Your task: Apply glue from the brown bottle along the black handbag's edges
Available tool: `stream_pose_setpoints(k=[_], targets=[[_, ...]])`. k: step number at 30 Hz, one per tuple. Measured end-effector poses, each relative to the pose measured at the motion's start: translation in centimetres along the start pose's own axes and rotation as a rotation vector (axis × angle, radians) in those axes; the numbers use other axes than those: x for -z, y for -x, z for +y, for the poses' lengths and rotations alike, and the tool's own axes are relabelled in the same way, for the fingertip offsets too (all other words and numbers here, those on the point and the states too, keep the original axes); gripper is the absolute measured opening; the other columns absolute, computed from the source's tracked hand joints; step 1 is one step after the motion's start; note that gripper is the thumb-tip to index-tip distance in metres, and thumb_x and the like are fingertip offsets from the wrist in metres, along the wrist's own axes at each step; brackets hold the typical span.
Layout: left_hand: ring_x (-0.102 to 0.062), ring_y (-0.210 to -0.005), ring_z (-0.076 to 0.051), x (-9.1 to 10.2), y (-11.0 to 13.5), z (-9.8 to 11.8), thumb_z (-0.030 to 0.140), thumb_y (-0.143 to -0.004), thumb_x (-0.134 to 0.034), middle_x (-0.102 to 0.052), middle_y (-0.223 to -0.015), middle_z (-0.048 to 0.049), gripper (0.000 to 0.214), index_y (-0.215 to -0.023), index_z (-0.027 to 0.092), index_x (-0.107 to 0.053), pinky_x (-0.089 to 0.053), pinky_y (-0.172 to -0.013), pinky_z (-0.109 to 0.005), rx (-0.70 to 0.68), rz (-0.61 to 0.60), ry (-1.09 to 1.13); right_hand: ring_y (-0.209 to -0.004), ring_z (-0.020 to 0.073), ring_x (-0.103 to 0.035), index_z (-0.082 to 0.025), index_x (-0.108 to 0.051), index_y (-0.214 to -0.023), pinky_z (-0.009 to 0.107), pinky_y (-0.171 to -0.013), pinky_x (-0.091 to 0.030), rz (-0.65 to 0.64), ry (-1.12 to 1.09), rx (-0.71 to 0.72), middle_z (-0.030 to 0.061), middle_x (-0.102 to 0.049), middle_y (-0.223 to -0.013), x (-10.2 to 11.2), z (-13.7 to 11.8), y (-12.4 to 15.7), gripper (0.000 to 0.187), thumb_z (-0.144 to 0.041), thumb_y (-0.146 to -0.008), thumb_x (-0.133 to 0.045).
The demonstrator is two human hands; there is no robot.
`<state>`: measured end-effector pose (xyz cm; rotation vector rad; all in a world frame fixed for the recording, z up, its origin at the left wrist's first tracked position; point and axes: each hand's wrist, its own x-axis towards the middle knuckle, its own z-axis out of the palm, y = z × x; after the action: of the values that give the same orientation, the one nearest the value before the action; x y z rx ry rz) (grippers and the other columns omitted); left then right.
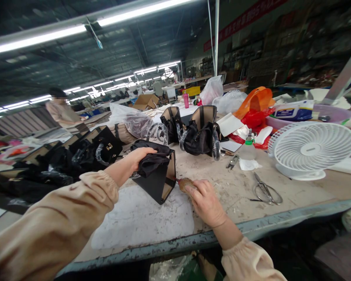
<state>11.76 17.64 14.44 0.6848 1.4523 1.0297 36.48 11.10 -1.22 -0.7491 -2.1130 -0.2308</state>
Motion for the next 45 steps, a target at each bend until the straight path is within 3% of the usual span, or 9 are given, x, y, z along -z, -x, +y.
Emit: stream_pose_setpoints(k=[5, 11, 17, 26, 36, 45], targets=[[-0.064, -0.043, -0.021, 0.0, -0.2, 0.1, 0.008, -0.073, -0.058, -0.067, -0.050, -0.0087, 0.008, -0.074, 0.010, -0.066, -0.055, -0.045, -0.030, -0.005, 0.005, -0.006, -0.093, 0.0265, -0.049, -0.019, -0.053, -0.115, 0.044, -0.076, -0.049, -0.036, -0.046, -0.027, 0.0121, -0.052, -0.105, -0.5, 0.0, 0.2, 0.029, -0.008, -0.088, -0.051], [-0.064, -0.043, -0.021, 0.2, 0.1, 0.3, 0.008, -0.074, -0.056, -0.064, -0.046, -0.0051, 0.009, -0.074, 0.011, -0.064, -0.055, -0.045, -0.029, 0.001, 0.005, 0.009, -0.097, 0.0256, -0.052, -0.021, -0.053, -0.114, 0.043, -0.081, -0.050, 0.064, -0.125, -0.161, 0.0100, -0.051, -0.104, -0.5, 0.5, 0.5, 0.026, -0.017, -0.088, -0.058], [-0.064, -0.044, -0.020, 0.4, 0.1, 0.1, 0.009, -0.075, -0.056, -0.067, -0.051, -0.0084, 0.010, -0.069, 0.010, -0.063, -0.056, -0.047, -0.029, 0.010, -0.003, 0.016, -0.097, 0.0249, -0.053, -0.020, -0.054, -0.113, 0.042, -0.081, -0.050, 0.029, -0.130, -0.172, 0.0106, -0.052, -0.105, -1.2, 0.6, 1.0, 0.024, -0.017, -0.089, -0.058], [-0.064, -0.044, -0.021, 0.4, -0.1, 0.0, 0.008, -0.073, -0.057, -0.067, -0.051, -0.0091, 0.008, -0.069, 0.010, -0.064, -0.055, -0.046, -0.030, -0.003, 0.000, 0.023, -0.100, 0.0267, -0.053, -0.022, -0.052, -0.112, 0.045, -0.083, -0.049, 0.245, -0.106, -0.293, 0.0095, -0.054, -0.103, -0.6, 0.8, -0.1, 0.025, -0.022, -0.088, -0.060], [-0.065, -0.045, -0.022, 0.4, 0.1, 0.1, 0.008, -0.074, -0.056, -0.065, -0.048, -0.0060, 0.009, -0.072, 0.010, -0.065, -0.056, -0.046, -0.030, 0.010, -0.007, 0.048, -0.097, 0.0246, -0.054, -0.020, -0.053, -0.108, 0.041, -0.085, -0.048, 0.084, -0.251, -0.378, 0.0083, -0.056, -0.100, -1.9, 0.1, 1.4, 0.019, -0.024, -0.090, -0.057], [-0.063, -0.042, -0.020, 0.4, 0.5, 0.1, 0.008, -0.074, -0.055, -0.065, -0.047, -0.0058, 0.011, -0.067, 0.010, -0.064, -0.055, -0.044, -0.028, 0.018, -0.002, 0.048, -0.092, 0.0243, -0.057, -0.021, -0.053, -0.103, 0.041, -0.082, -0.048, 0.119, -0.264, -0.593, 0.0070, -0.059, -0.096, -3.3, 0.5, 2.2, 0.020, -0.034, -0.088, -0.057]])
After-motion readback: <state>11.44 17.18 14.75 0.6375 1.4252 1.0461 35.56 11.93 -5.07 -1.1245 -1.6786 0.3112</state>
